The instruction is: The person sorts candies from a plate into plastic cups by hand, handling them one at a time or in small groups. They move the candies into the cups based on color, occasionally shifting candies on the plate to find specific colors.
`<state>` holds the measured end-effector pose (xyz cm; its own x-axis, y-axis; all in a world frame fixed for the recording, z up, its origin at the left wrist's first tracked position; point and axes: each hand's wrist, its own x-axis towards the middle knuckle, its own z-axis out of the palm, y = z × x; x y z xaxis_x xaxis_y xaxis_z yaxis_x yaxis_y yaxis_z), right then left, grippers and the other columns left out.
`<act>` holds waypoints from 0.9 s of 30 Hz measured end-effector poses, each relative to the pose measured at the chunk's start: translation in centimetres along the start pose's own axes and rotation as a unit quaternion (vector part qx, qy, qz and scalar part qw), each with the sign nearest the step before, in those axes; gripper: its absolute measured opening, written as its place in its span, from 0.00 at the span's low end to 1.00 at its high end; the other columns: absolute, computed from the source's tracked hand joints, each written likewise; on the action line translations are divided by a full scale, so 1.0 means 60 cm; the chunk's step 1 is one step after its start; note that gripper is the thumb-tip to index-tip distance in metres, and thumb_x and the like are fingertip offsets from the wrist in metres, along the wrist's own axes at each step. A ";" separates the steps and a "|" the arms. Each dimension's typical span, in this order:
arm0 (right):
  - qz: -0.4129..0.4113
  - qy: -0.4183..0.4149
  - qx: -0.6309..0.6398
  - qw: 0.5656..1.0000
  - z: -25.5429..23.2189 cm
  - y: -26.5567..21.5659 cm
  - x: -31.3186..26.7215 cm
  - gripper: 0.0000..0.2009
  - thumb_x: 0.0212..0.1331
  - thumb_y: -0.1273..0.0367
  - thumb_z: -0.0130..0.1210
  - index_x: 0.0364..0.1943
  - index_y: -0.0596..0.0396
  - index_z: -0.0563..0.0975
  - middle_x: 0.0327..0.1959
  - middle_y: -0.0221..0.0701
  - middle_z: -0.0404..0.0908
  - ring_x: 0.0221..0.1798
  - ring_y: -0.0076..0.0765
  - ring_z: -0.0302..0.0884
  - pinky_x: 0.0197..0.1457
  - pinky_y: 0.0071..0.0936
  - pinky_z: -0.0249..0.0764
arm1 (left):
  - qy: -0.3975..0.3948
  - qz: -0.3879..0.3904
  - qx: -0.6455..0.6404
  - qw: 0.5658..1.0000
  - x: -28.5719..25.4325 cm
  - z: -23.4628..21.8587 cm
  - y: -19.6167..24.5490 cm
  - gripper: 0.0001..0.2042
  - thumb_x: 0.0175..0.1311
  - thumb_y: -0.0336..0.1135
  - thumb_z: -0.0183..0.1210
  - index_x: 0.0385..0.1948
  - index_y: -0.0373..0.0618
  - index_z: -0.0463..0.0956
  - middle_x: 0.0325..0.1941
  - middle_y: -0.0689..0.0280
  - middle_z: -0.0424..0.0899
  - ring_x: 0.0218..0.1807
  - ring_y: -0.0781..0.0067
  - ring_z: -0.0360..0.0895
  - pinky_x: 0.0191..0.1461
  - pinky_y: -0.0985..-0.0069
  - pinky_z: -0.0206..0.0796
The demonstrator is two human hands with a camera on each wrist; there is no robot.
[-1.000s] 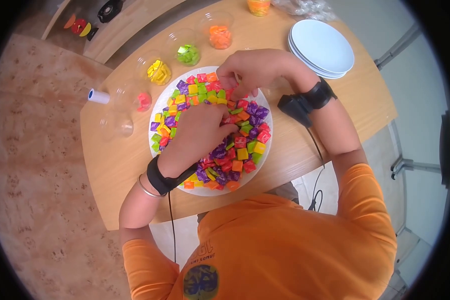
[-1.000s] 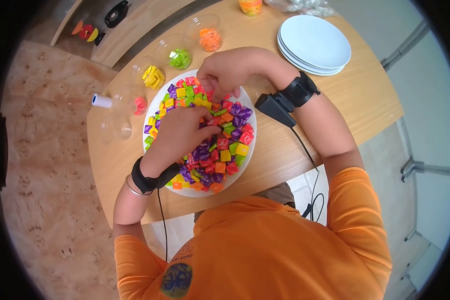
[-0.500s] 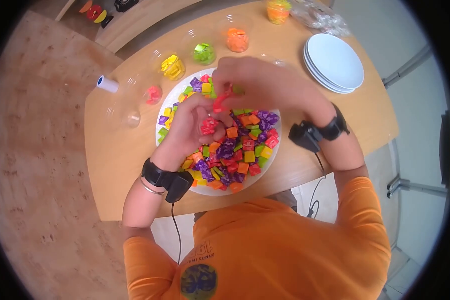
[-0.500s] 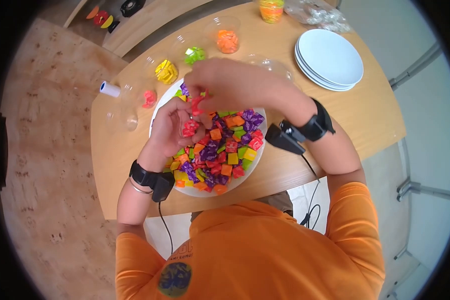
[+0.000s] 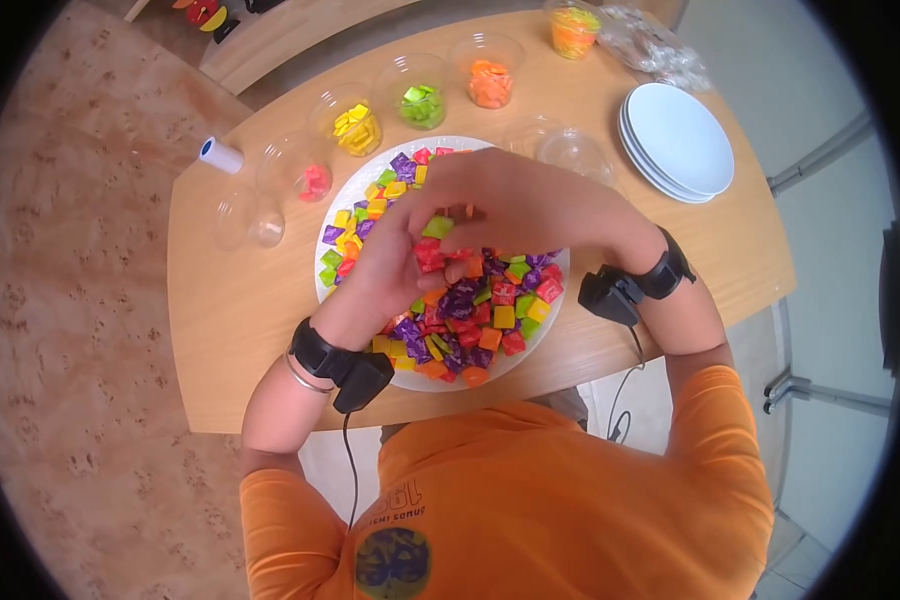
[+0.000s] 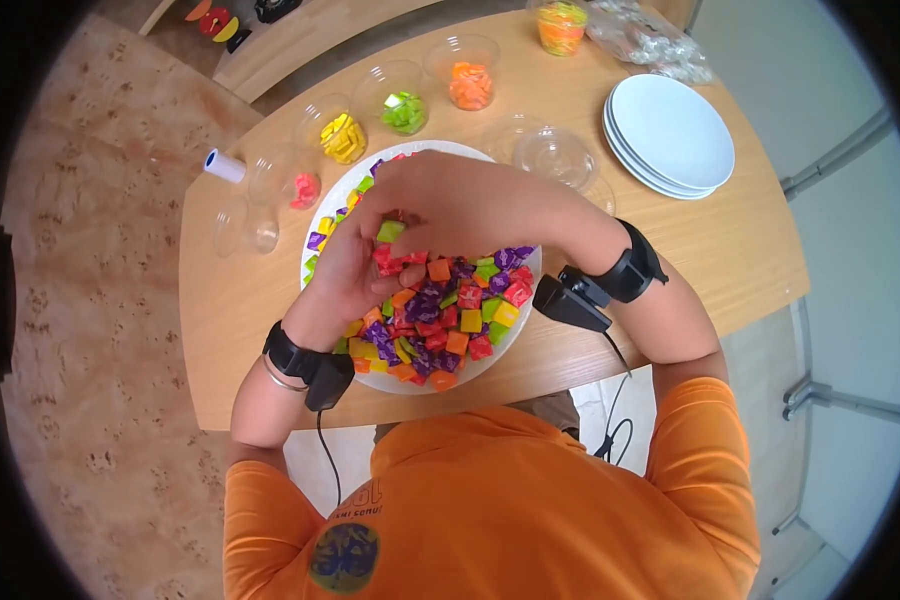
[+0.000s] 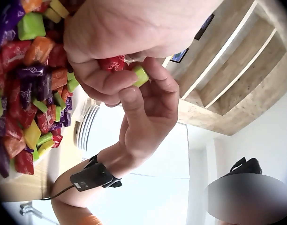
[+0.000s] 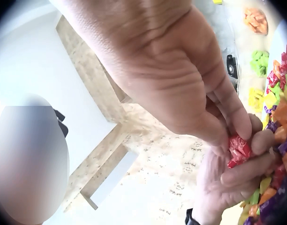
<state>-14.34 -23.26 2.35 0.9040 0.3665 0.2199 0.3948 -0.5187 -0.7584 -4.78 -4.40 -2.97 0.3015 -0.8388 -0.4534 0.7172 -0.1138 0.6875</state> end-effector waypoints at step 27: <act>0.142 0.205 0.229 0.941 -0.057 0.115 0.040 0.13 0.68 0.72 0.61 0.53 0.65 0.79 0.37 0.34 0.86 0.37 0.26 0.86 0.40 0.22 0.83 | 0.031 0.008 0.025 0.999 -0.067 -0.042 0.032 0.16 0.77 0.43 0.53 0.50 0.38 0.78 0.40 0.58 0.85 0.35 0.65 0.82 0.37 0.76 0.74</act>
<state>-8.90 -28.61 -0.23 0.9868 -0.1134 0.1157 0.1008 -0.1293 -0.9865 -3.01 0.10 -1.26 0.3515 -0.8064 -0.4755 0.6799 -0.1293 0.7219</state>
